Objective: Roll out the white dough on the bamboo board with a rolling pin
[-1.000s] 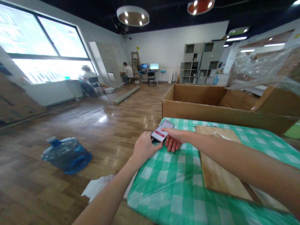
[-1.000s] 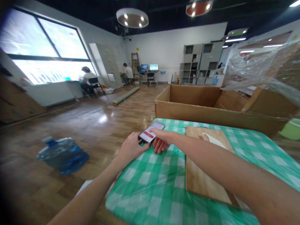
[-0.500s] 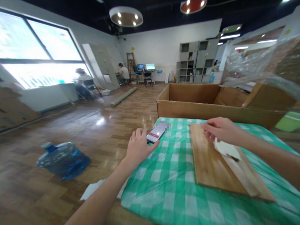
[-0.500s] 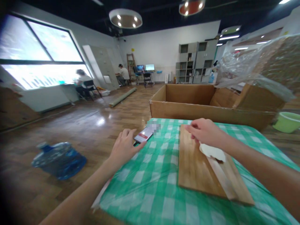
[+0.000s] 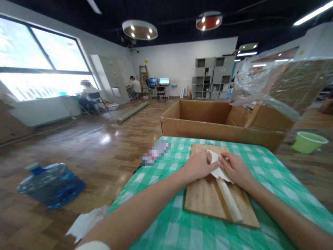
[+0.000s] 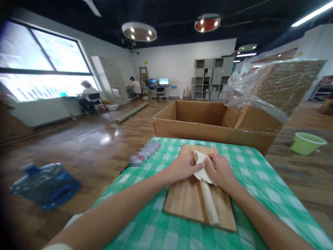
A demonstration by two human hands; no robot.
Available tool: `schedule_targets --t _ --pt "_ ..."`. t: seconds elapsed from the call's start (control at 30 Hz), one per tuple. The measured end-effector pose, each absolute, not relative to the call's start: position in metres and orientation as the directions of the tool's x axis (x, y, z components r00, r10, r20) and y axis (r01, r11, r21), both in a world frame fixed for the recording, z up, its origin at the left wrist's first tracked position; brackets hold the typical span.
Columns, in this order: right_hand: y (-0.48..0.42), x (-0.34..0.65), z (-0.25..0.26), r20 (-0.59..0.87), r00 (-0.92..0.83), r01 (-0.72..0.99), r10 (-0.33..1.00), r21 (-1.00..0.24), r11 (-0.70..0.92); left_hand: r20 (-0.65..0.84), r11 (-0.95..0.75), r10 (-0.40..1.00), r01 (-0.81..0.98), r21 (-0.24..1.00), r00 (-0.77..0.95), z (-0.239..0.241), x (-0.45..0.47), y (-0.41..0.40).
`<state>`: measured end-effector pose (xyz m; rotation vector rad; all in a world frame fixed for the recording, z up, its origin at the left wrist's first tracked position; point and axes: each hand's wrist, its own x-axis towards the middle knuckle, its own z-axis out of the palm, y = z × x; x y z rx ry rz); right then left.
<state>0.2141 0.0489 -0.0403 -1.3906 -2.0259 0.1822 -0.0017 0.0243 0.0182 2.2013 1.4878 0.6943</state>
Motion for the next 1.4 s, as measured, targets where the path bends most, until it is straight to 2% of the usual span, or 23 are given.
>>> schedule_targets --t 0.13,0.27,0.37,0.43,0.5,0.57,0.63,0.77,0.87,0.93,1.1,1.2,1.3,1.33,1.4 --pt "0.043 0.213 -0.048 0.485 -0.269 0.726 0.832 -0.466 0.506 0.262 -0.395 0.916 0.575 0.717 0.302 -0.003 0.006 0.036" --pt "0.041 0.21 -0.047 0.469 -0.204 0.706 0.86 -0.538 0.46 0.343 -0.44 0.894 0.425 0.791 0.287 -0.01 0.012 0.038" --pt "0.037 0.208 -0.041 0.457 -0.136 0.657 0.879 -0.622 0.425 0.357 -0.431 0.884 0.229 0.873 0.303 -0.006 0.014 0.039" --pt "0.035 0.206 -0.033 0.424 -0.096 0.538 0.9 -0.739 0.405 0.35 -0.382 0.888 0.054 0.923 0.299 0.0 0.012 0.04" --pt "0.033 0.206 -0.023 0.369 -0.094 0.303 0.925 -0.874 0.38 0.323 -0.311 0.902 -0.09 0.946 0.286 0.009 0.01 0.04" --pt "0.033 0.205 -0.012 0.296 -0.105 0.037 0.949 -0.953 0.301 0.292 -0.253 0.921 -0.175 0.952 0.257 0.017 0.008 0.04" --pt "0.033 0.205 -0.004 0.214 -0.108 -0.136 0.971 -0.971 0.199 0.248 -0.201 0.942 -0.211 0.957 0.227 0.023 0.008 0.038" --pt "0.03 0.203 0.001 0.15 -0.039 -0.218 0.988 -0.966 0.138 0.125 -0.076 0.966 -0.215 0.974 0.225 0.026 0.009 0.035" --pt "0.026 0.201 0.0 0.185 0.047 -0.212 0.982 -0.959 0.191 0.054 0.03 0.91 -0.196 0.98 0.411 0.024 0.009 0.035" --pt "0.023 0.2 0.0 0.209 0.089 -0.175 0.974 -0.959 0.222 0.05 0.043 0.868 -0.175 0.984 0.493 0.024 0.007 0.035" --pt "0.02 0.203 0.006 0.19 0.104 -0.073 0.976 -0.978 0.198 0.107 -0.068 0.89 -0.103 0.992 0.444 0.033 0.002 0.034" --pt "0.019 0.205 0.008 0.177 0.061 -0.037 0.982 -0.983 0.179 0.121 -0.099 0.941 -0.086 0.991 0.315 0.045 -0.005 0.039" --pt "0.015 0.205 0.007 0.146 -0.032 0.191 0.989 -0.97 0.15 0.144 -0.123 0.982 -0.163 0.979 0.119 0.058 -0.018 0.053" --pt "0.012 0.203 0.006 0.151 -0.077 0.321 0.986 -0.932 0.168 0.132 -0.113 0.987 -0.195 0.974 0.086 0.061 -0.023 0.058" --pt "0.003 0.199 0.008 0.168 -0.178 0.575 0.97 -0.782 0.241 0.088 -0.072 0.994 -0.207 0.976 0.071 0.063 -0.031 0.067"
